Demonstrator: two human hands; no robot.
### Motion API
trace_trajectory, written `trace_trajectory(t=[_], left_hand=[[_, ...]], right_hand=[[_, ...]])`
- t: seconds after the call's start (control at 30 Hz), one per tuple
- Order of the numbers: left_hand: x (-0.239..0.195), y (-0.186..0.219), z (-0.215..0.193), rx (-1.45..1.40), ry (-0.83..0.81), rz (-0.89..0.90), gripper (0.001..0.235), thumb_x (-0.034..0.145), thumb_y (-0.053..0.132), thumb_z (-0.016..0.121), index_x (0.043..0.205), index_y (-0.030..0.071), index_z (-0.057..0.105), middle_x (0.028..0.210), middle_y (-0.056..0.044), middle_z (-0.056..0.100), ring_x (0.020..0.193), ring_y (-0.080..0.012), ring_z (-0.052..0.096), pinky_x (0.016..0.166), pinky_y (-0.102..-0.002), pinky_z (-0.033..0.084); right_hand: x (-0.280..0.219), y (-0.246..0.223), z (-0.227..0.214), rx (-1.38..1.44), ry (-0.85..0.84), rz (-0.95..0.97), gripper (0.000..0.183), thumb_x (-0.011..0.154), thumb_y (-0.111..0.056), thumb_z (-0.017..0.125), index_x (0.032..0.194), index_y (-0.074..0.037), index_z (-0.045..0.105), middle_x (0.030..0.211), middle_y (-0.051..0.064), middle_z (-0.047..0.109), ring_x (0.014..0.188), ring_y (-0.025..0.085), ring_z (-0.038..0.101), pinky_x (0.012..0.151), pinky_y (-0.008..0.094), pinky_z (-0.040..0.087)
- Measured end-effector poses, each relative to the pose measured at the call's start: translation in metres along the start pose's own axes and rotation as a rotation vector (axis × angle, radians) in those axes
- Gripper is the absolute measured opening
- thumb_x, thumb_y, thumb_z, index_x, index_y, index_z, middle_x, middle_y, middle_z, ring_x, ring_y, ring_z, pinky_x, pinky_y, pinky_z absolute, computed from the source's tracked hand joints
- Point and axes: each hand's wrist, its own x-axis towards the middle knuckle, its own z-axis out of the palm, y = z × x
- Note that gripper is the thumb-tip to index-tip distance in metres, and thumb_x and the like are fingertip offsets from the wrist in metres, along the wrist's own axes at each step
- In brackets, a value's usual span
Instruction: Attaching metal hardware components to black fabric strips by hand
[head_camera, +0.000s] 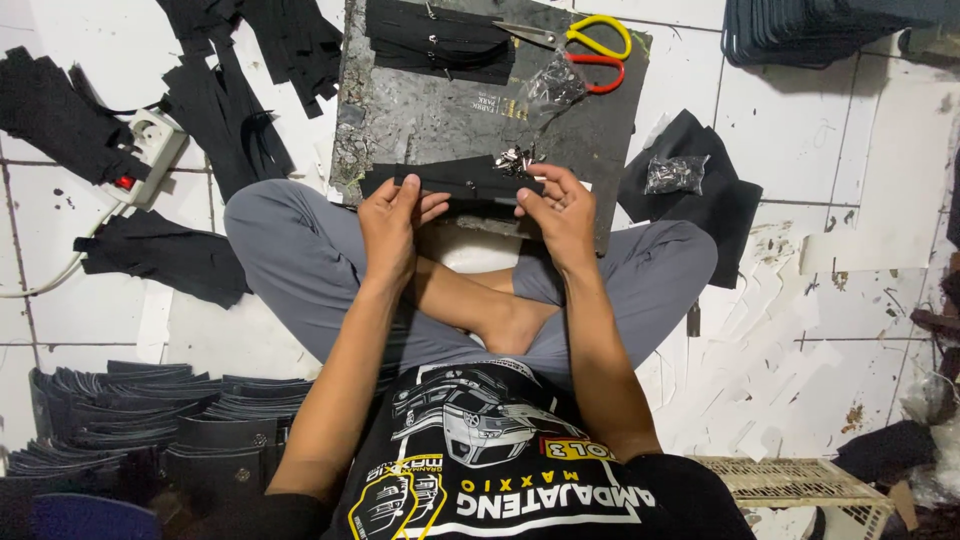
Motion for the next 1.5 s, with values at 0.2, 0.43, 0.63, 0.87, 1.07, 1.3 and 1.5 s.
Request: trace_trajectory(t=[0.2,0.43,0.63,0.87,1.07,1.3,1.5], left_hand=[[0.005,-0.019,-0.004,-0.062,0.037,-0.025,0.022,0.102,0.015,0.065,0.107,-0.006,0.065,0.092,-0.022,0.074,0.090,-0.0359,0.078,0.084,-0.050,0.066],[0.009,-0.015,-0.002,-0.092,0.022,-0.044,0.020,0.104,0.012,0.056,0.108,-0.005,0.064,0.092,-0.020,0.073,0.090,-0.0350,0.078,0.085,-0.049,0.066],[0.025,0.010,-0.005,0.154,0.078,0.123,0.019,0.097,0.012,0.072,0.106,-0.003,0.066,0.085,-0.020,0.075,0.071,-0.0253,0.078,0.069,-0.033,0.068],[0.087,0.057,0.024,0.400,0.182,0.384,0.010,0.091,0.020,0.079,0.094,0.010,0.079,0.073,-0.004,0.073,0.065,-0.0071,0.061,0.061,-0.025,0.052],[0.144,0.066,0.018,0.830,0.154,0.651,0.025,0.093,0.015,0.076,0.115,0.002,0.075,0.092,-0.018,0.074,0.085,-0.0321,0.073,0.073,-0.042,0.057],[0.129,0.051,0.013,1.191,-0.106,0.965,0.037,0.087,0.002,0.071,0.123,0.012,0.073,0.118,-0.009,0.067,0.112,-0.0321,0.064,0.092,-0.044,0.049],[0.135,0.033,0.027,1.593,-0.178,1.058,0.049,0.092,0.024,0.070,0.140,0.020,0.062,0.144,-0.006,0.057,0.128,-0.0298,0.051,0.102,-0.045,0.040]], right_hand=[[0.002,0.016,0.010,0.112,0.134,-0.056,0.029,0.098,-0.009,0.066,0.125,0.002,0.063,0.091,0.011,0.069,0.080,0.021,0.074,0.076,0.026,0.058],[0.004,0.025,0.015,0.118,0.184,-0.105,0.038,0.099,-0.009,0.066,0.134,0.002,0.057,0.092,0.014,0.070,0.080,0.024,0.076,0.076,0.028,0.059],[0.020,0.038,0.020,0.070,0.307,-0.124,0.045,0.092,-0.007,0.078,0.132,0.001,0.058,0.092,0.012,0.070,0.077,0.021,0.076,0.076,0.030,0.061],[0.094,0.017,0.045,0.069,0.320,-0.231,0.039,0.094,-0.010,0.079,0.129,-0.003,0.062,0.092,0.012,0.074,0.077,0.019,0.077,0.075,0.028,0.062],[0.146,0.013,0.051,-0.305,0.376,-0.290,0.046,0.089,-0.007,0.078,0.132,-0.004,0.060,0.106,0.020,0.075,0.080,0.027,0.076,0.070,0.036,0.061],[0.145,0.026,0.066,-0.667,0.250,-0.558,0.022,0.089,-0.005,0.071,0.106,-0.017,0.077,0.102,-0.001,0.067,0.093,0.023,0.071,0.080,0.034,0.055],[0.141,0.021,0.081,-1.110,-0.071,-0.600,0.034,0.091,-0.007,0.063,0.124,-0.009,0.070,0.136,0.013,0.057,0.117,0.035,0.057,0.083,0.043,0.045]])
